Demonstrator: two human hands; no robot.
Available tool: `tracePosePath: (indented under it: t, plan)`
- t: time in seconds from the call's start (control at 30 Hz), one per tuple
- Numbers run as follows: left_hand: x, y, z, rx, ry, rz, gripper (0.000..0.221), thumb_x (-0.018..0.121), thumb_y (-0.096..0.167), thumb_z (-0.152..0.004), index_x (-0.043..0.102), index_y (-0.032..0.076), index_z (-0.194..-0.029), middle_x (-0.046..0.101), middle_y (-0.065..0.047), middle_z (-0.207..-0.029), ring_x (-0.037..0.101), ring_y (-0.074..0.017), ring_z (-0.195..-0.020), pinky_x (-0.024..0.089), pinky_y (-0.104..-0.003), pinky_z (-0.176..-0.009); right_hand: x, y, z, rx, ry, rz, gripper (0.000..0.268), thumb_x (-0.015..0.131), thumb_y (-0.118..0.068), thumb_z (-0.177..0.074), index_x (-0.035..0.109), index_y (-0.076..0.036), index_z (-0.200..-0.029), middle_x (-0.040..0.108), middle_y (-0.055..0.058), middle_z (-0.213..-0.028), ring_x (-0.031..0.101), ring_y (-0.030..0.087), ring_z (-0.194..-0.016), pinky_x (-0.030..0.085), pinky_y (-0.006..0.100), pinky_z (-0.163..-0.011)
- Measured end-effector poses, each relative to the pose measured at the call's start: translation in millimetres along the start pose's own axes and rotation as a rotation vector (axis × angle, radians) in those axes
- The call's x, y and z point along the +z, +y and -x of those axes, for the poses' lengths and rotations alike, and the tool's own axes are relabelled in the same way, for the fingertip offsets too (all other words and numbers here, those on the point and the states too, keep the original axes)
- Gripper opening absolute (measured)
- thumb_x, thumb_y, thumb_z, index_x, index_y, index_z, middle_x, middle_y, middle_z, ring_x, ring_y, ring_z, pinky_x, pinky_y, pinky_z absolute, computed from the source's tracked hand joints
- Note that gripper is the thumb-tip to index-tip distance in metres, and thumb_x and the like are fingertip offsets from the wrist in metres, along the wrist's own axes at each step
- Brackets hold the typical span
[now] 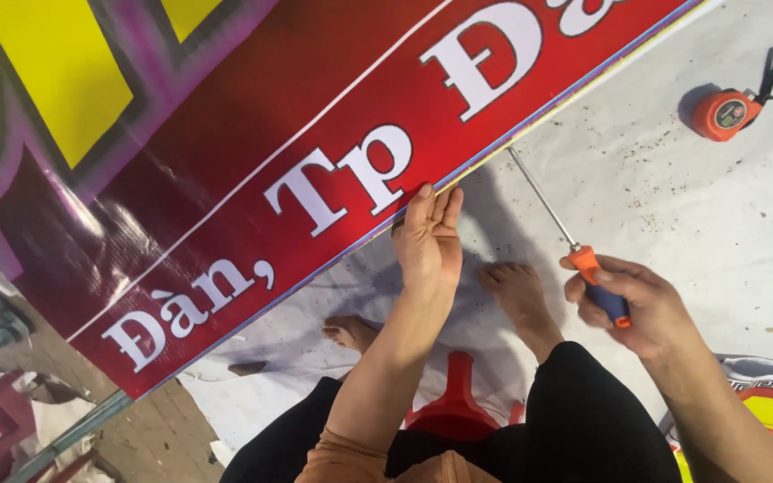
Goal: Securing a large printed banner to a metal frame by tucking the edges and using a manual screwdriver
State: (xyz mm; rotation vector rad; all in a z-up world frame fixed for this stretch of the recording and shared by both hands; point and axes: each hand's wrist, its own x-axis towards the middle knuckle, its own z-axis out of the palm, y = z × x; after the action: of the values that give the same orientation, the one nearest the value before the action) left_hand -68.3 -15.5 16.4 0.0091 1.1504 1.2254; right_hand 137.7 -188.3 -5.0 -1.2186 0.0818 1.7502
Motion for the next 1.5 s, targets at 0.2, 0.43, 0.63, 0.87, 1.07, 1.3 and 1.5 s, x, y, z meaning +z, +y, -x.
tracePosePath:
  t: [0.2, 0.43, 0.63, 0.87, 1.07, 1.3, 1.5]
  plan:
    - [-1.6, 1.5, -3.8, -0.009, -0.065, -0.034, 0.029, 0.078, 0.011, -0.087, 0.067, 0.001, -0.112, 0.077, -0.009, -0.100, 0.074, -0.0208, -0.095, 0.059, -0.035, -0.093, 22.8, -0.2, 5.4, -0.120, -0.120, -0.054, 0.058, 0.064, 0.011, -0.081, 0.055, -0.006, -0.136, 0.067, 0.023, -0.099, 0.051, 0.013, -0.052, 0.038, 0.024, -0.041]
    - [16.6, -21.2, -19.5, -0.249, -0.292, -0.011, 0.038, 0.077, 0.028, -0.094, 0.066, 0.004, -0.121, 0.074, -0.015, -0.115, 0.068, -0.0260, -0.116, 0.047, -0.044, -0.111, 39.5, -25.6, 15.6, -0.513, 0.288, 0.896, 0.040, 0.075, 0.006, -0.088, 0.065, 0.006, -0.127, 0.071, 0.017, -0.093, 0.059, 0.021, -0.064, 0.048, 0.031, -0.059]
    - [29.8, -26.3, -17.5, -0.335, -0.363, -0.098, 0.060, 0.060, 0.045, -0.104, 0.054, 0.000, -0.143, 0.065, -0.027, -0.131, 0.059, -0.0388, -0.128, 0.040, -0.049, -0.115, 30.9, -25.1, 7.0, -0.305, 0.195, 0.661, 0.034, 0.064, -0.001, -0.094, 0.069, 0.007, -0.128, 0.070, 0.015, -0.082, 0.051, 0.018, -0.056, 0.043, 0.029, -0.055]
    - [33.1, -23.6, -18.3, -0.353, -0.315, -0.095, 0.050, 0.066, 0.034, -0.101, 0.061, -0.005, -0.132, 0.068, -0.025, -0.126, 0.061, -0.0354, -0.126, 0.043, -0.047, -0.114, 53.4, -26.4, 7.3, -0.951, 0.366, 1.449, 0.034, 0.078, 0.007, -0.093, 0.074, 0.001, -0.127, 0.071, 0.013, -0.096, 0.057, 0.019, -0.059, 0.045, 0.031, -0.051]
    - [7.1, -32.3, -35.0, -0.405, -0.378, -0.061, 0.035, 0.064, 0.029, -0.108, 0.065, 0.007, -0.134, 0.059, -0.023, -0.139, 0.056, -0.0414, -0.130, 0.044, -0.056, -0.115, 14.2, -10.5, -9.7, -0.097, -0.104, 0.039, 0.040, 0.061, -0.007, -0.093, 0.064, -0.003, -0.132, 0.067, 0.021, -0.070, 0.052, 0.016, -0.038, 0.042, 0.026, -0.027]
    - [4.1, -53.8, -34.5, -0.450, -0.464, -0.263, 0.037, 0.065, 0.010, -0.104, 0.061, 0.010, -0.141, 0.063, -0.022, -0.135, 0.065, -0.0376, -0.119, 0.055, -0.050, -0.105, 24.5, -31.6, -0.2, -0.090, -0.188, 0.019, 0.044, 0.062, -0.006, -0.091, 0.061, -0.001, -0.135, 0.070, 0.021, -0.081, 0.059, 0.017, -0.042, 0.046, 0.026, -0.028]
    - [14.8, -58.2, -30.6, -0.279, -0.360, -0.279, 0.030, 0.066, 0.003, -0.101, 0.065, -0.001, -0.130, 0.069, -0.025, -0.123, 0.069, -0.0375, -0.110, 0.057, -0.053, -0.099, 23.5, 5.8, 4.0, -0.896, 0.411, 1.568, 0.052, 0.077, -0.017, -0.091, 0.068, -0.029, -0.141, 0.069, -0.003, -0.112, 0.069, 0.015, -0.088, 0.059, 0.029, -0.071]
